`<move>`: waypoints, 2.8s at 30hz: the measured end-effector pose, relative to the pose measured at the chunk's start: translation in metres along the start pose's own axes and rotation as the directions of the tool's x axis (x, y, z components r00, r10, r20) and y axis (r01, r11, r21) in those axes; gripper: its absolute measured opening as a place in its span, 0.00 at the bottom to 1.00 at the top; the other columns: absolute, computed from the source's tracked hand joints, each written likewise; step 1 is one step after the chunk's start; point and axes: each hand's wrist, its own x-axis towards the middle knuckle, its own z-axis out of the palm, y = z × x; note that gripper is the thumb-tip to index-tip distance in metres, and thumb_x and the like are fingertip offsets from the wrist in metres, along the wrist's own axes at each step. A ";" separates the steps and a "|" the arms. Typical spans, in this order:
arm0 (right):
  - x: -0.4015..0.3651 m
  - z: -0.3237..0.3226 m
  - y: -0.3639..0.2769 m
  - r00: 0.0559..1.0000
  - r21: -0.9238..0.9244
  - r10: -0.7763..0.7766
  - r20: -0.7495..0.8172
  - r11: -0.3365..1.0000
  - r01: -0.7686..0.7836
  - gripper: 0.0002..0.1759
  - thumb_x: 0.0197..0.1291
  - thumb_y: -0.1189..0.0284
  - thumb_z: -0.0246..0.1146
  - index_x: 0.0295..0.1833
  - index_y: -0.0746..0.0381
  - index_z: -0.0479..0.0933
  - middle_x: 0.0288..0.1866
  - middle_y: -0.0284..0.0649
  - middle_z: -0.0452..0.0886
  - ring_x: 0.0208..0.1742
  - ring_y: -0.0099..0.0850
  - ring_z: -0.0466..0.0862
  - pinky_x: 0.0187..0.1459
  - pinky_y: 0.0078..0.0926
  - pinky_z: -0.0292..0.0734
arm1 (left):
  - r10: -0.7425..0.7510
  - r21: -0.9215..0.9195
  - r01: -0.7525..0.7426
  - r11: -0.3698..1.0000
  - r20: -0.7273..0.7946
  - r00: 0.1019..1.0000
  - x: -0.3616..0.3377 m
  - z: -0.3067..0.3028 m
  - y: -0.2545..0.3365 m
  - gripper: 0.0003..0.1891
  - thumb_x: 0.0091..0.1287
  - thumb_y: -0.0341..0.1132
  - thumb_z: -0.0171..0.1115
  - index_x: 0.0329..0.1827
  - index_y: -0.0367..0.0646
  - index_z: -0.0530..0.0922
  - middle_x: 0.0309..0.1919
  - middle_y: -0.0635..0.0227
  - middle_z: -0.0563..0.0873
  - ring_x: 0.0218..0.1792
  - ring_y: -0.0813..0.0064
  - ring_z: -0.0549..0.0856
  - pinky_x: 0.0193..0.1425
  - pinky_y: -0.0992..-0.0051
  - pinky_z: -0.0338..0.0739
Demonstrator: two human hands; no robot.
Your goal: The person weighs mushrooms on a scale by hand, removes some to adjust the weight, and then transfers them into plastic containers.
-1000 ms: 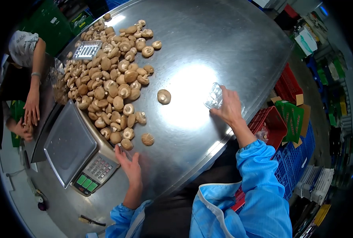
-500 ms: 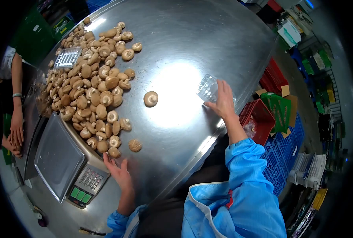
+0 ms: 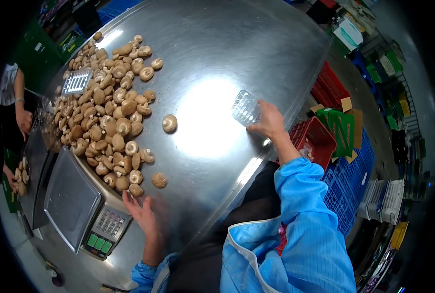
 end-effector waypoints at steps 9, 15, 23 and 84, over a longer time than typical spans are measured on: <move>0.006 0.010 0.012 1.000 0.011 -0.030 -0.006 0.999 0.030 0.59 0.31 0.56 0.82 0.72 0.63 0.65 0.68 0.55 0.74 0.69 0.51 0.73 0.69 0.40 0.70 | -0.099 -0.017 0.099 0.995 -0.009 0.995 -0.011 0.006 0.030 0.41 0.63 0.22 0.61 0.79 0.34 0.52 0.79 0.52 0.55 0.79 0.59 0.56 0.83 0.60 0.45; -0.002 -0.004 -0.003 1.000 0.033 -0.020 -0.017 0.999 0.020 0.56 0.31 0.57 0.82 0.70 0.63 0.67 0.63 0.53 0.77 0.65 0.50 0.75 0.67 0.40 0.71 | 0.003 0.040 -0.003 0.999 0.013 1.000 -0.012 -0.001 0.012 0.40 0.64 0.23 0.60 0.79 0.35 0.53 0.79 0.53 0.55 0.79 0.59 0.55 0.84 0.60 0.45; -0.017 0.019 -0.004 0.966 0.023 -0.109 -0.235 0.993 0.118 0.47 0.36 0.64 0.78 0.66 0.64 0.69 0.54 0.53 0.79 0.58 0.52 0.77 0.62 0.45 0.73 | 0.017 0.121 -0.018 0.992 0.009 1.000 -0.014 -0.003 0.005 0.38 0.65 0.24 0.60 0.79 0.36 0.55 0.79 0.54 0.56 0.79 0.59 0.57 0.84 0.59 0.45; -0.094 0.109 -0.307 0.806 0.853 -0.343 0.482 -0.026 -0.521 0.27 0.80 0.53 0.44 0.65 0.63 0.74 0.52 0.37 0.83 0.44 0.23 0.81 0.45 0.23 0.80 | 0.452 0.091 -0.466 0.880 0.136 0.882 0.067 -0.024 0.022 0.36 0.62 0.37 0.58 0.74 0.34 0.63 0.78 0.50 0.59 0.78 0.54 0.60 0.81 0.58 0.51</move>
